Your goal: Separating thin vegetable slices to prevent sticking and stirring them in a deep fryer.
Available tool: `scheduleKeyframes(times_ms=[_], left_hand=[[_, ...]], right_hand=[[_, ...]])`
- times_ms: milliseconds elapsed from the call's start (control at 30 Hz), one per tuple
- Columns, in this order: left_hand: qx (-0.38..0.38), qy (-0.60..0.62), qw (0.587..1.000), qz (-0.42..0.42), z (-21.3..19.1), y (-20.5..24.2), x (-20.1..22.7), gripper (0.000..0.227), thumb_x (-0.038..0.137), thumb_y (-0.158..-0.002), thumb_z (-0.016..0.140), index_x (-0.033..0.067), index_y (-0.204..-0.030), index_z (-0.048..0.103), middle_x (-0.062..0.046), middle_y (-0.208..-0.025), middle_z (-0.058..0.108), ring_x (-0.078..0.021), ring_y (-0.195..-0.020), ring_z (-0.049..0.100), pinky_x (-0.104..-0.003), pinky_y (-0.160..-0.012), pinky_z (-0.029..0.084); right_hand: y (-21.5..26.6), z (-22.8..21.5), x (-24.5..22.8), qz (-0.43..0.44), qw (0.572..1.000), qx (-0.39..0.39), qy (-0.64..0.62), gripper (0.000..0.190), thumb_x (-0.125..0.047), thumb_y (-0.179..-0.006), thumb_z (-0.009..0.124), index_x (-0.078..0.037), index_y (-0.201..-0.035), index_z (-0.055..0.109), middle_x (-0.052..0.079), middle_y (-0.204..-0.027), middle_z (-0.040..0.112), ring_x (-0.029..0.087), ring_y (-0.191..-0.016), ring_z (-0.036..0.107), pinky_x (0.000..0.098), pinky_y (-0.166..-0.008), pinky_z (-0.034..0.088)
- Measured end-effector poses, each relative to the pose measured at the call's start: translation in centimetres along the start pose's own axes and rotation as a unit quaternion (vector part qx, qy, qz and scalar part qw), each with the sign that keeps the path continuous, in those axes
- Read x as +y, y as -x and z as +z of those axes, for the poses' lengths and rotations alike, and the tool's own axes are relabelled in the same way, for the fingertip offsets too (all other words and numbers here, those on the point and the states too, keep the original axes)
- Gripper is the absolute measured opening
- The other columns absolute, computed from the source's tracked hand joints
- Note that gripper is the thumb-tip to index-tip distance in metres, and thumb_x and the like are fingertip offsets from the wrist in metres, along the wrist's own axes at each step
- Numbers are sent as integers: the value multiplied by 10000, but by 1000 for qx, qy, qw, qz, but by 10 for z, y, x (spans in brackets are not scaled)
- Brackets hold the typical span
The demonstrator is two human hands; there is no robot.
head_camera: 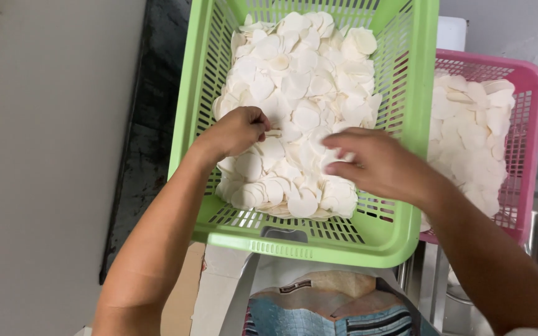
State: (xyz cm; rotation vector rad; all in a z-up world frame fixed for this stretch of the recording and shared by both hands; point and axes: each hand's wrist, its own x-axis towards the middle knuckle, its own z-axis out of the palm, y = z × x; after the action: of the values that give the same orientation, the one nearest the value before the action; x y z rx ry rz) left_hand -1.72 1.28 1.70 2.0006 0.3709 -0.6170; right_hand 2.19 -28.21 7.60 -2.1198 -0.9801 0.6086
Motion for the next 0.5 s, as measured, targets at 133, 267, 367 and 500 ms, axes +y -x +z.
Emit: scheduleKeyframes(times_ms=[133,267,367,500], left_hand=[[13,-165,986,19,0,21,-4,292,194,-944,619,29,-1149,744,-192,-971,754,-324,-956,752,-432,-806,612],[22,-243,970,-4,7,31,-27,248,260,-897,676,108,-1053,794,-170,-967,770,-389,-1018,735,-488,-847,596],[-9,-324,945,-42,22,27,-56,240,350,-817,739,230,-1012,812,-78,-954,787,-330,-1014,751,-449,-846,606],[-70,-365,927,-53,35,32,-60,359,314,-740,859,148,-1054,806,-132,-1002,780,-370,-1044,740,-470,-887,592]], right_hand=[[-78,67,15,7,972,-195,133,403,-198,-853,770,-92,-1237,710,187,-1105,722,429,-1081,700,542,-926,573],[-103,122,13,-4,953,-267,145,439,-146,-815,815,-54,-1231,713,209,-1122,726,445,-1118,686,547,-972,547],[-107,155,18,-26,944,-270,187,515,-342,-726,907,-86,-1144,748,171,-1032,739,423,-1067,704,555,-945,560],[-99,185,34,-57,926,-283,243,385,-307,-762,863,-76,-1064,802,153,-1037,705,384,-1042,671,495,-898,566]])
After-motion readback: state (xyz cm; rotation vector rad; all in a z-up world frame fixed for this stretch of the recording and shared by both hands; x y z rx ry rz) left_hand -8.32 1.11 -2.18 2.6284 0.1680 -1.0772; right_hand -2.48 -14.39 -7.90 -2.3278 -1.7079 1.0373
